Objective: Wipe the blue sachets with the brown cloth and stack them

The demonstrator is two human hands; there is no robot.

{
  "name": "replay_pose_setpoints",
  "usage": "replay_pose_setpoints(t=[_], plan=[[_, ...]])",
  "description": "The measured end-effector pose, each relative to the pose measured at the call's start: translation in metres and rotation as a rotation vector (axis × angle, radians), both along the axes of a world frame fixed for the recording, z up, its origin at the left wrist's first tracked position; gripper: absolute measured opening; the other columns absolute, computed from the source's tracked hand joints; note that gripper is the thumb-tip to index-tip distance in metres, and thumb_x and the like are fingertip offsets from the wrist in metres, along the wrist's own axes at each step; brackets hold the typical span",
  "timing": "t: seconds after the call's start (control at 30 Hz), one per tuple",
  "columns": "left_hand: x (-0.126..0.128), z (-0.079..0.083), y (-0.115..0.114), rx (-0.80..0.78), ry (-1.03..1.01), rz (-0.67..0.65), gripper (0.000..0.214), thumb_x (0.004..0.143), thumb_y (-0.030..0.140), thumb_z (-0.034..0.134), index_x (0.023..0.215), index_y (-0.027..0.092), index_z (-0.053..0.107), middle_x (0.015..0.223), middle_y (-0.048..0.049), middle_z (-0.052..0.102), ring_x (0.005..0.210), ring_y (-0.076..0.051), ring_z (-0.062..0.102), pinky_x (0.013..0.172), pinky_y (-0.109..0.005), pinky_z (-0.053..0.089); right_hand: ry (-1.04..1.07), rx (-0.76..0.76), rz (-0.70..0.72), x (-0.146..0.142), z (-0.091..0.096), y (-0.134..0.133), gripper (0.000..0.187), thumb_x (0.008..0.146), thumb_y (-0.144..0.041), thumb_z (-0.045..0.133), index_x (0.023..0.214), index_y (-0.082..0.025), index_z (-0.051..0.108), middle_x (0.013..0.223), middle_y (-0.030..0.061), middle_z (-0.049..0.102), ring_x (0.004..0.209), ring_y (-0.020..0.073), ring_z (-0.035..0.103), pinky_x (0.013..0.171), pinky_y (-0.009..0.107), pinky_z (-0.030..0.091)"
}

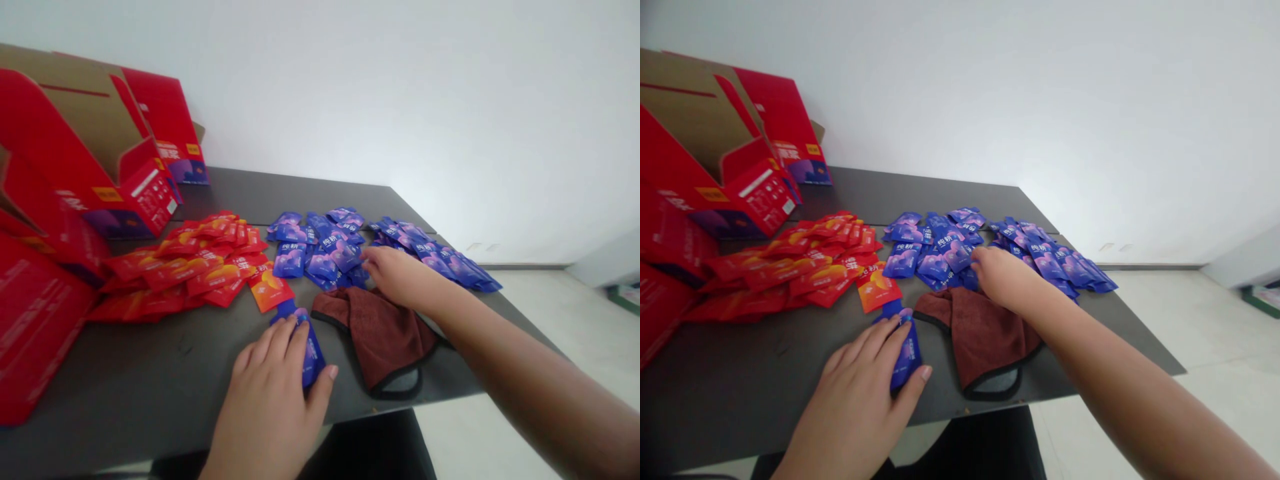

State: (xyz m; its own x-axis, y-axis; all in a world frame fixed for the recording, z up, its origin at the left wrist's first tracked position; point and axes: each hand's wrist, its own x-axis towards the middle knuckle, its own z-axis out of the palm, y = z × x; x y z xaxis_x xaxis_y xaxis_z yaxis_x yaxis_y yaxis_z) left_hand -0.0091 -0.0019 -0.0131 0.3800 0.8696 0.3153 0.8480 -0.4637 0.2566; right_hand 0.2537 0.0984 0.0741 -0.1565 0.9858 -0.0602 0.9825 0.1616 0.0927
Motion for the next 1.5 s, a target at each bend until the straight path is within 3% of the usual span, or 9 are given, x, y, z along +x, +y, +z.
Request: replay_pose_setpoints(t=[0.1,0.23,0.47,0.7,0.8,1.07,1.23,1.37,1.5], plan=[[-0.002,0.003,0.0,-0.011,0.008,-0.159,0.057,0.107,0.041,0.052,0.156,0.012,0.057,0.158,-0.0161,0.063,0.143,-0.036,0.063,0.115,-0.058,0.05,0.214,-0.076,0.17,-0.007,0.0,-0.05,0.052,0.116,-0.049,0.044,0.162,-0.027,0.051,0.157,0.0105,0.064,0.142,0.0269,0.063,0.118,0.041,0.049],[-0.008,0.009,0.0,-0.093,0.021,-0.32,0.056,0.109,0.033,0.047,0.161,0.012,0.049,0.162,-0.0138,0.06,0.148,-0.031,0.061,0.125,-0.055,0.044,0.358,-0.009,0.325,-0.008,-0.024,-0.083,0.035,0.113,-0.032,0.05,0.146,-0.027,0.062,0.146,0.0124,0.066,0.136,0.0306,0.061,0.115,0.051,0.05],[-0.006,0.002,-0.003,-0.146,-0.022,-0.156,0.101,0.091,0.047,0.075,0.17,0.006,0.028,0.171,-0.0229,0.045,0.156,-0.04,0.05,0.125,-0.059,0.047,0.49,0.115,0.344,-0.01,-0.034,-0.077,0.034,0.1,-0.014,0.056,0.133,-0.022,0.059,0.12,0.011,0.067,0.098,0.0247,0.069,0.087,0.041,0.058],[-0.001,0.006,-0.003,-0.121,-0.016,-0.21,0.068,0.092,0.034,0.072,0.157,0.024,0.057,0.174,-0.0143,0.044,0.166,-0.032,0.032,0.134,-0.058,0.032,0.68,-0.163,0.543,-0.043,-0.014,-0.096,0.034,0.096,-0.006,0.057,0.119,-0.028,0.066,0.138,0.0068,0.066,0.127,0.0233,0.065,0.111,0.04,0.053],[0.0,0.003,-0.004,-0.106,-0.035,-0.187,0.073,0.087,0.031,0.073,0.157,0.02,0.057,0.175,-0.0162,0.041,0.167,-0.033,0.031,0.134,-0.057,0.032,0.626,-0.158,0.59,-0.051,-0.022,-0.093,0.009,0.108,-0.025,0.06,0.11,-0.026,0.068,0.124,0.0065,0.071,0.119,0.0246,0.065,0.111,0.045,0.049],[0.0,0.014,-0.003,-0.315,-0.068,-0.126,0.105,0.085,0.05,0.079,0.168,0.003,0.035,0.175,-0.0262,0.031,0.162,-0.041,0.039,0.135,-0.062,0.03,0.443,-0.03,0.529,-0.053,-0.041,-0.06,0.006,0.105,-0.024,0.064,0.102,-0.022,0.069,0.108,0.0065,0.067,0.102,0.025,0.062,0.096,0.043,0.05],[-0.009,0.043,0.017,-0.406,-0.146,-0.143,0.083,0.114,0.058,0.039,0.174,0.005,0.02,0.178,-0.0193,0.03,0.165,-0.03,0.035,0.13,-0.049,0.041,0.442,0.036,0.489,-0.048,-0.05,-0.04,0.012,0.104,-0.03,0.068,0.095,-0.022,0.067,0.104,0.0056,0.066,0.096,0.0237,0.062,0.09,0.04,0.051],[-0.013,0.042,0.046,-0.254,0.036,-0.073,0.06,0.118,0.049,0.028,0.167,0.019,0.046,0.174,-0.0047,0.045,0.165,-0.025,0.036,0.134,-0.047,0.034,0.476,0.076,0.484,-0.046,-0.054,-0.042,0.015,0.108,-0.033,0.063,0.099,-0.022,0.068,0.109,0.0072,0.069,0.1,0.0248,0.064,0.094,0.042,0.051],[-0.021,0.034,0.058,-0.2,0.111,0.132,0.064,0.114,0.053,0.039,0.154,0.008,0.061,0.162,-0.0215,0.058,0.157,-0.044,0.047,0.127,-0.067,0.037,0.468,0.07,0.49,-0.045,-0.053,-0.045,0.013,0.108,-0.035,0.065,0.104,-0.023,0.069,0.115,0.0079,0.071,0.106,0.0272,0.066,0.097,0.046,0.052]])
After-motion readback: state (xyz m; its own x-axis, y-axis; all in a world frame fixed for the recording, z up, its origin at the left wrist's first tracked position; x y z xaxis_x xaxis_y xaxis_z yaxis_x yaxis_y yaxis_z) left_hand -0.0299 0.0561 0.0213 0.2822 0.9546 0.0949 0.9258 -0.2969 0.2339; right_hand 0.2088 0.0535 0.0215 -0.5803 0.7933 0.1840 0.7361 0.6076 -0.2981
